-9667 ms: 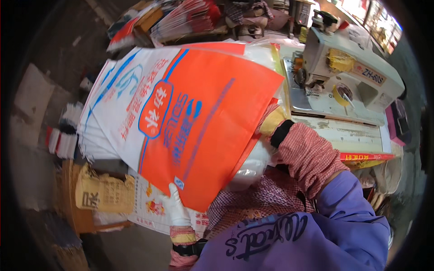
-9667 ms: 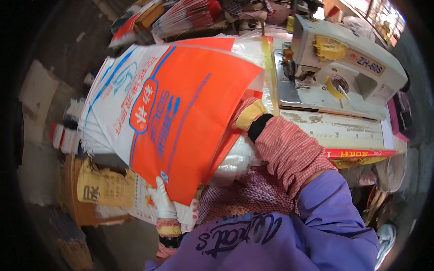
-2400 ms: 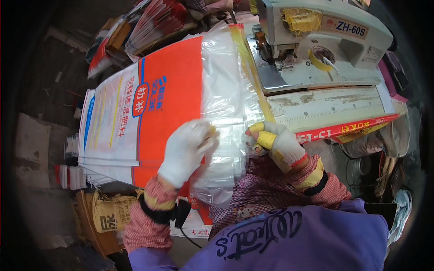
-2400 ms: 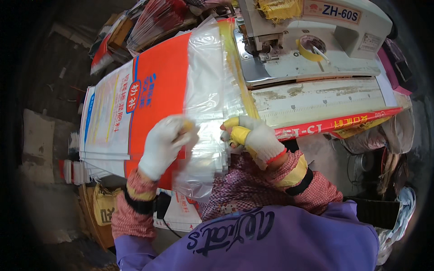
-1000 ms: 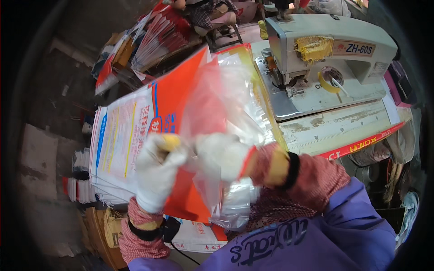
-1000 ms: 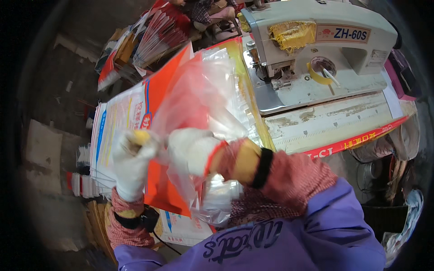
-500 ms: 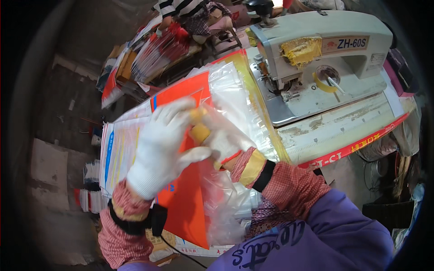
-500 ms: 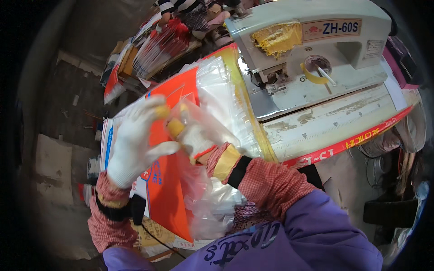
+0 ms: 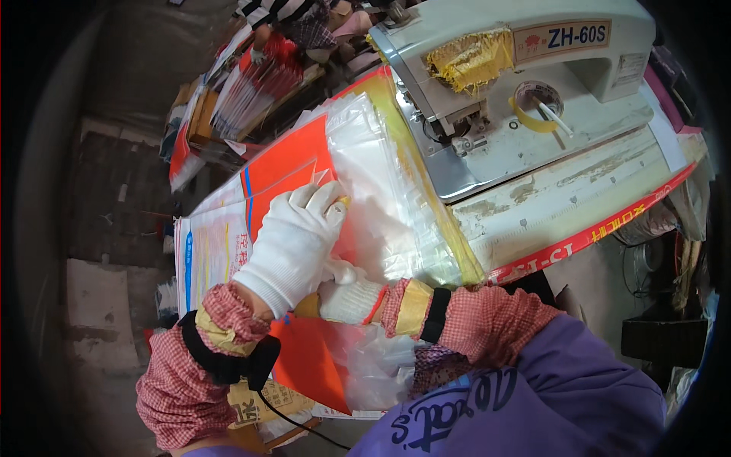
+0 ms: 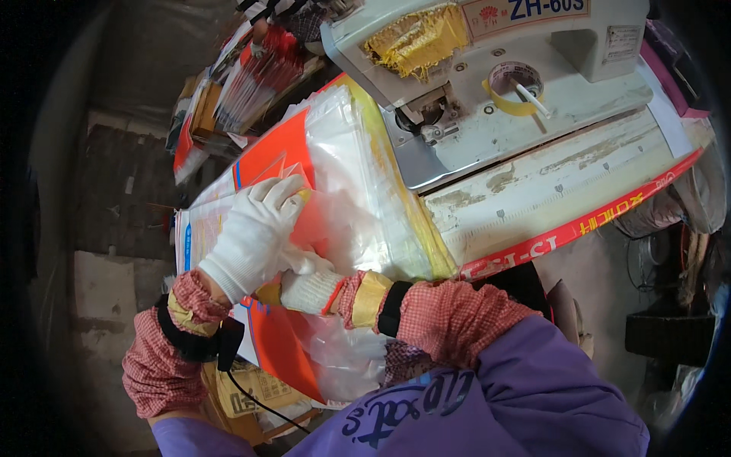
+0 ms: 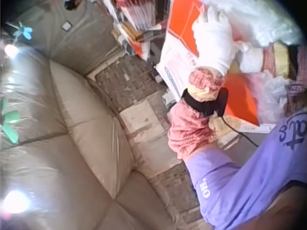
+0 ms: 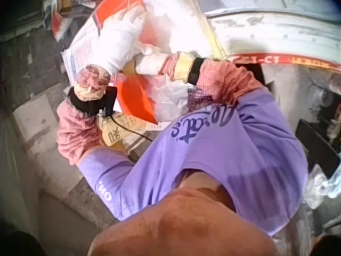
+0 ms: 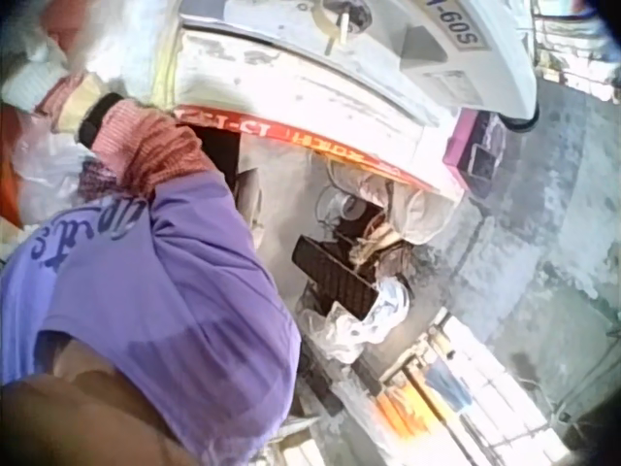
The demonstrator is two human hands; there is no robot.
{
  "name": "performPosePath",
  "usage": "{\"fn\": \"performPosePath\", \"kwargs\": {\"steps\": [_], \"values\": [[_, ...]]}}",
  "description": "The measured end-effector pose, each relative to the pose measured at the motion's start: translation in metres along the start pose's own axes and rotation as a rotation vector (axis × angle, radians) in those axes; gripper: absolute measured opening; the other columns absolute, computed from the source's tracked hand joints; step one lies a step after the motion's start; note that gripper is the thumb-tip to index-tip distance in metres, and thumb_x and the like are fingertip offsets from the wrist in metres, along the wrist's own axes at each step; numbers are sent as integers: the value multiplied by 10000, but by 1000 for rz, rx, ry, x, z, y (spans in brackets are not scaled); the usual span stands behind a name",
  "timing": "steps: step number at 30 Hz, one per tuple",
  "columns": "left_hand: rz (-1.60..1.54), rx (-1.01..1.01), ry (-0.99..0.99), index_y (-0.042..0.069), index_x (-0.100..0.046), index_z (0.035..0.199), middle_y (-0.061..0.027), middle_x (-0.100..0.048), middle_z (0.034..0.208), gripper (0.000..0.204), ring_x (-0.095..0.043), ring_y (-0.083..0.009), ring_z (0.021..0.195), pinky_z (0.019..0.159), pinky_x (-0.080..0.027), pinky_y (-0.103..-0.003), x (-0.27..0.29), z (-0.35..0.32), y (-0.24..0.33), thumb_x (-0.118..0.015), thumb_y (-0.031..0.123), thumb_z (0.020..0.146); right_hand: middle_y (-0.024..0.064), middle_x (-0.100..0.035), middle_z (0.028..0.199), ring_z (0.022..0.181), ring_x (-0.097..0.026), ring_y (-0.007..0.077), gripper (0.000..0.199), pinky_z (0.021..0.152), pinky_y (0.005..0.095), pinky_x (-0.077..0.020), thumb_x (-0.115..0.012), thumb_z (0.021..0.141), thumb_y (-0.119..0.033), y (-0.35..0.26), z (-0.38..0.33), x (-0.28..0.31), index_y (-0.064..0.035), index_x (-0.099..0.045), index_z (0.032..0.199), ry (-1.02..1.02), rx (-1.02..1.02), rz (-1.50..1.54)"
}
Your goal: Manufacturing and sealing fertilizer bags using an industrial ultrasonic sewing machine.
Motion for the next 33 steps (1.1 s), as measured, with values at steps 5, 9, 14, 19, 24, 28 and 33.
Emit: {"fn": "performPosePath", "kwargs": {"steps": [5, 9, 14, 19, 24, 28, 33], "values": [[87, 28, 161, 58, -514, 1104, -97, -519, 1141, 577, -481, -279, 1090, 873, -401, -392, 1, 8, 7, -692, 355, 642, 110, -575, 1082, 943, -588, 270, 455, 742, 417, -482, -571, 772, -406, 44, -7, -36, -109, -545, 1115, -359, -275, -364], [-90, 128, 243, 42, -584, 904, -124, -549, 1050, 250, -508, -300, 1023, 857, -409, -397, -12, -1, -15, -629, 147, 682, 164, -576, 1087, 1014, -548, 311, 572, 810, 388, -459, -515, 802, -461, -48, -15, -10, -87, -476, 1233, -608, -276, -576], [-247, 71, -282, 61, -583, 853, -136, -592, 822, 121, -591, -314, 776, 677, -472, -383, -39, -7, -31, -544, 74, 740, 208, -557, 1118, 987, -554, 344, 583, 826, 396, -450, -442, 836, -495, -7, -19, -17, -86, -451, 1252, -495, -300, -501], [241, 271, 43, 49, -509, 1101, -146, -608, 728, 313, -629, -303, 665, 559, -500, -373, 16, -1, -83, -483, 56, 790, 222, -615, 907, 811, -601, 357, 477, 744, 444, -454, -367, 889, -420, 4, 1, 7, -107, -462, 1236, -236, -266, -261], [317, 445, -56, 31, -555, 1067, -131, -624, 717, 282, -640, -278, 686, 582, -513, -356, 16, 1, -108, -467, 64, 801, 206, -614, 728, 670, -601, 370, 382, 619, 461, -462, -348, 893, -368, 24, 14, 17, -78, -578, 989, -167, -317, -402], [403, 384, -95, 50, -628, 895, -107, -634, 702, 180, -648, -250, 670, 575, -521, -341, 8, 8, -116, -488, 93, 792, 198, -620, 732, 666, -604, 365, 341, 604, 464, -466, -411, 860, -333, 29, 7, 15, -58, -600, 926, -161, -482, -301], [831, 262, 298, 137, -622, 606, -33, -576, 601, 188, -612, -202, 560, 479, -478, -337, 86, 55, -104, -552, 213, 763, 178, -635, 825, 765, -612, 347, 402, 715, 415, -486, -450, 847, -332, 39, -36, -79, -56, -548, 1123, -619, -237, -661]]}}
Point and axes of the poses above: each hand's wrist, its own z-axis towards the middle knuckle, its own x-axis out of the back of the hand, y = z × x, the point moved 10 cm from there along z, towards the middle knuckle
